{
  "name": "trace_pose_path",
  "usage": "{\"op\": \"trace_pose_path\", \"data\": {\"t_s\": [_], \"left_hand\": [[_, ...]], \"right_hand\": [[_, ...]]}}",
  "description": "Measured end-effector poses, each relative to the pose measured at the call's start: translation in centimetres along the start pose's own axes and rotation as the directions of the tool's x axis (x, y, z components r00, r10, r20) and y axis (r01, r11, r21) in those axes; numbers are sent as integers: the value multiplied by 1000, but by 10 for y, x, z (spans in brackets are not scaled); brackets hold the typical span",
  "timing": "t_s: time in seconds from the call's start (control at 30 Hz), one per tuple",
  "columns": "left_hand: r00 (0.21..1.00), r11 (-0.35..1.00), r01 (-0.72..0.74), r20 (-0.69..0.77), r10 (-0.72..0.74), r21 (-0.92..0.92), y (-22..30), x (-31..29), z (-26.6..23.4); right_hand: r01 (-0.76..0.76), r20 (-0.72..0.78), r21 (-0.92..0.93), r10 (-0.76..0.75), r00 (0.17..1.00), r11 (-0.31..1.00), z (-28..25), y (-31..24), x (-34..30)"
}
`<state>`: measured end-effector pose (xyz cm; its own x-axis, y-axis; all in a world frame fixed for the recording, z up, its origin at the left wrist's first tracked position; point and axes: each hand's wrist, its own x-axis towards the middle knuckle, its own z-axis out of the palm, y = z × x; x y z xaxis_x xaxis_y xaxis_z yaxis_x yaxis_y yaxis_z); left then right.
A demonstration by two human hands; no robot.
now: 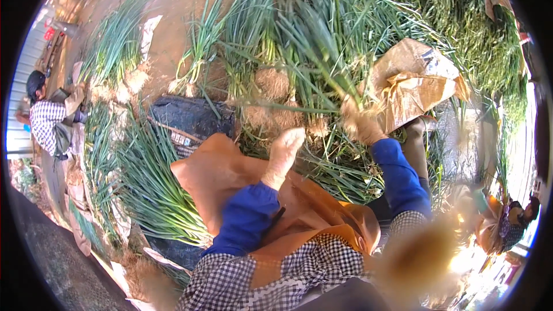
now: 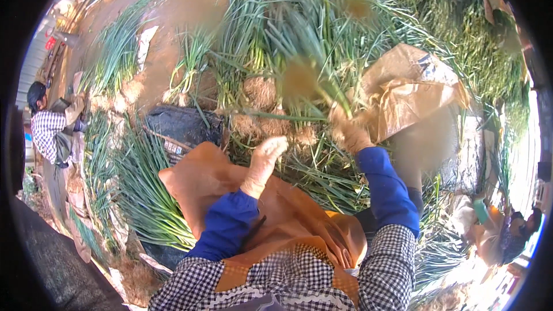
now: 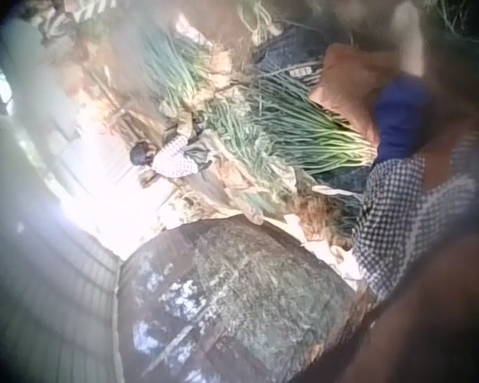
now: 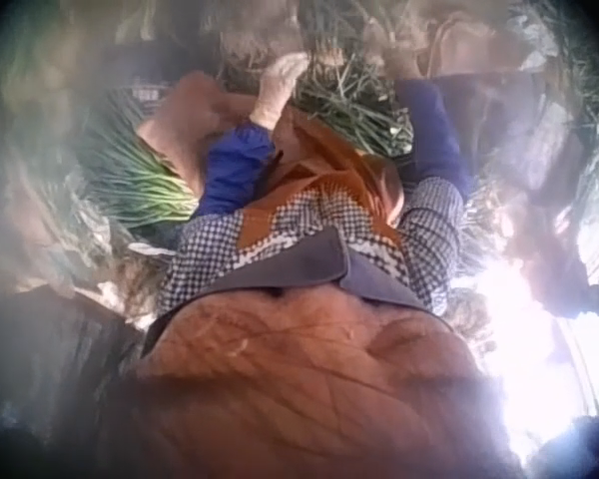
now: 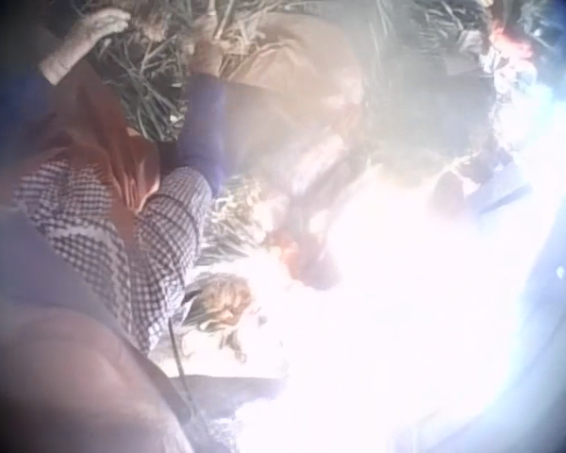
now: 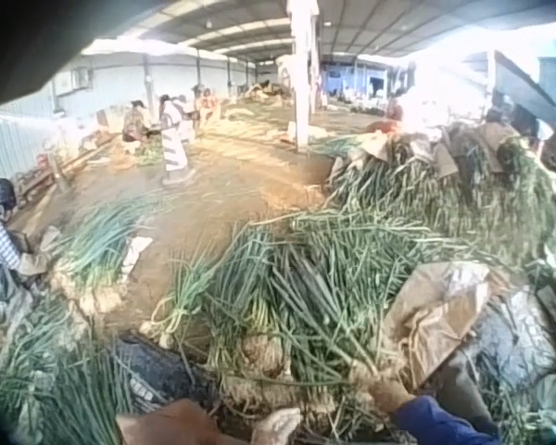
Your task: The person cleans green onions by hand, peeling away the outer layers and removing dirt from the roots while sitting on the ground.
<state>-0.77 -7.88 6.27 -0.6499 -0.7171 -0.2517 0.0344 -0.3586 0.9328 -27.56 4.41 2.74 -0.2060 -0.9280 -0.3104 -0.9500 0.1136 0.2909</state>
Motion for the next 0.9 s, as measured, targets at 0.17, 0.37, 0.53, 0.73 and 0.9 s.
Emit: {"op": "trace_pose_path", "data": {"t_s": [0.17,0.37,0.53,0.73,0.9], "left_hand": [[995,990,102,-24,-100,102,-39,-7,-18],[988,989,137,68,-141,59,-47,-1,2],[979,985,174,106,-175,18,-52,0,23],[877,798,468,312,-366,-379,-38,-27,59],[901,904,426,91,-424,-6,-59,-47,58]], "right_hand": [[-392,-59,681,580,813,619,-5,3,-2],[-164,-382,601,461,801,783,-15,19,63],[-195,-91,546,289,953,815,-1,22,82],[-112,85,906,-84,993,-407,-15,-74,-14],[-236,284,946,217,934,-222,-9,-96,20]]}}
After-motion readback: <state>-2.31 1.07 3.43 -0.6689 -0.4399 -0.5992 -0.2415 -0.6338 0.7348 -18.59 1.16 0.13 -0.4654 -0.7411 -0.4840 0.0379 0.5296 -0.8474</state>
